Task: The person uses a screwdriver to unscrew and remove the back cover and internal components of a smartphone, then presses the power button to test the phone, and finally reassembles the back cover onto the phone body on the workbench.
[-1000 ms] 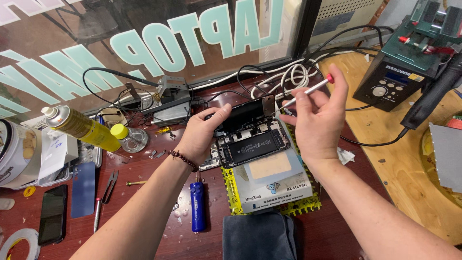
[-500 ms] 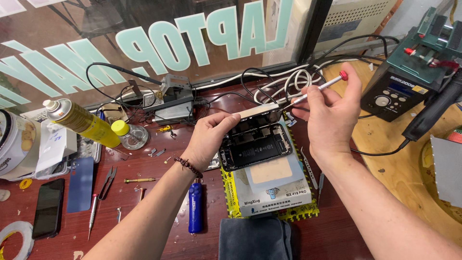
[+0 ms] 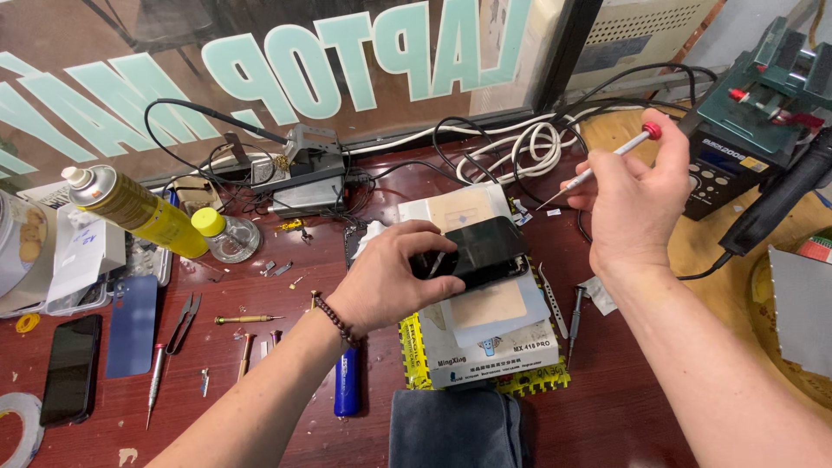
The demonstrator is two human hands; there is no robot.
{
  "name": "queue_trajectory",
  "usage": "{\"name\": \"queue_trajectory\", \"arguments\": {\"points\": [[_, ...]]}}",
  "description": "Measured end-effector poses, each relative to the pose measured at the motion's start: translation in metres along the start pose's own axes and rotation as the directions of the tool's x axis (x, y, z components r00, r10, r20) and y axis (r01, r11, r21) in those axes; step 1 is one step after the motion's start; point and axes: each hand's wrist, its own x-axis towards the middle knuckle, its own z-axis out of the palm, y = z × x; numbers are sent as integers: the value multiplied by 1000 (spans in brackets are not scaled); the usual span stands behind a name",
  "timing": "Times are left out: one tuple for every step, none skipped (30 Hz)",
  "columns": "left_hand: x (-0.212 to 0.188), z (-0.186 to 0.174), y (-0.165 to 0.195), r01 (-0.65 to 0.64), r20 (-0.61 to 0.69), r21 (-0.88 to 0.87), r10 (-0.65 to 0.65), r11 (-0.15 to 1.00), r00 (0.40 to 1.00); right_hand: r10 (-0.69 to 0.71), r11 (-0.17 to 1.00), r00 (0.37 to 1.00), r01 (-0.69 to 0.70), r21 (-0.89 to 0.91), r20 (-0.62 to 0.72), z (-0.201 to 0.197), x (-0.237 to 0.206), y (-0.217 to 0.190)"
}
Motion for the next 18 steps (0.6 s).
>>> {"name": "queue_trajectory", "arguments": {"points": [[-1, 2, 2, -59, -10, 72, 59, 996, 998, 14, 1000, 1000, -14, -13, 12, 3, -1, 1], [-3, 4, 3, -68, 5, 94, 68, 993, 998, 28, 1000, 999, -27, -13, 17, 5, -3, 1], [-4, 6, 4, -77, 20, 116, 75, 990, 997, 41, 999, 999, -41, -13, 24, 9, -4, 2], [-4, 7, 5, -87, 33, 139, 83, 987, 996, 54, 998, 998, -54, -12, 31, 12, -4, 3], [-3, 8, 6, -100, 31, 163, 96, 981, 995, 58, 998, 998, -57, -22, 38, 16, -5, 3], [-3, 9, 8, -113, 30, 187, 109, 976, 994, 63, 998, 997, -61, -32, 45, 19, -5, 4], [-3, 9, 9, -126, 30, 212, 122, 969, 992, 68, 997, 996, -66, -43, 52, 23, -5, 4], [-2, 9, 10, -118, 42, 210, 111, 971, 993, 72, 996, 996, -69, -54, 61, 26, -5, 5], [-1, 9, 11, -109, 53, 209, 100, 972, 994, 76, 995, 995, -72, -64, 71, 31, -4, 6], [0, 8, 11, -101, 64, 209, 89, 973, 994, 80, 995, 994, -74, -74, 81, 35, -3, 6], [1, 8, 11, -99, 52, 185, 91, 978, 994, 92, 994, 991, -86, -63, 98, 40, -1, 7], [2, 8, 10, -98, 40, 161, 93, 982, 995, 104, 994, 988, -99, -52, 115, 44, 2, 7], [3, 8, 8, -96, 29, 137, 93, 986, 995, 118, 993, 984, -114, -41, 131, 48, 5, 7], [3, 8, 5, -83, -44, 95, 87, 992, 995, 123, 992, 982, -118, -37, 141, 52, 7, 7], [4, 9, 0, -73, -117, 52, 78, 996, 990, 127, 992, 980, -123, -34, 151, 55, 11, 8], [5, 10, -6, -65, -188, 9, 65, 998, 980, 133, 991, 978, -129, -30, 160, 58, 14, 8], [8, 12, -13, 57, -218, -86, -74, 995, 973, 137, 990, 977, -132, -38, 162, 60, 18, 9], [12, 13, -23, 174, -233, -183, -214, 968, 949, 142, 990, 976, -136, -46, 163, 61, 22, 10]]}}
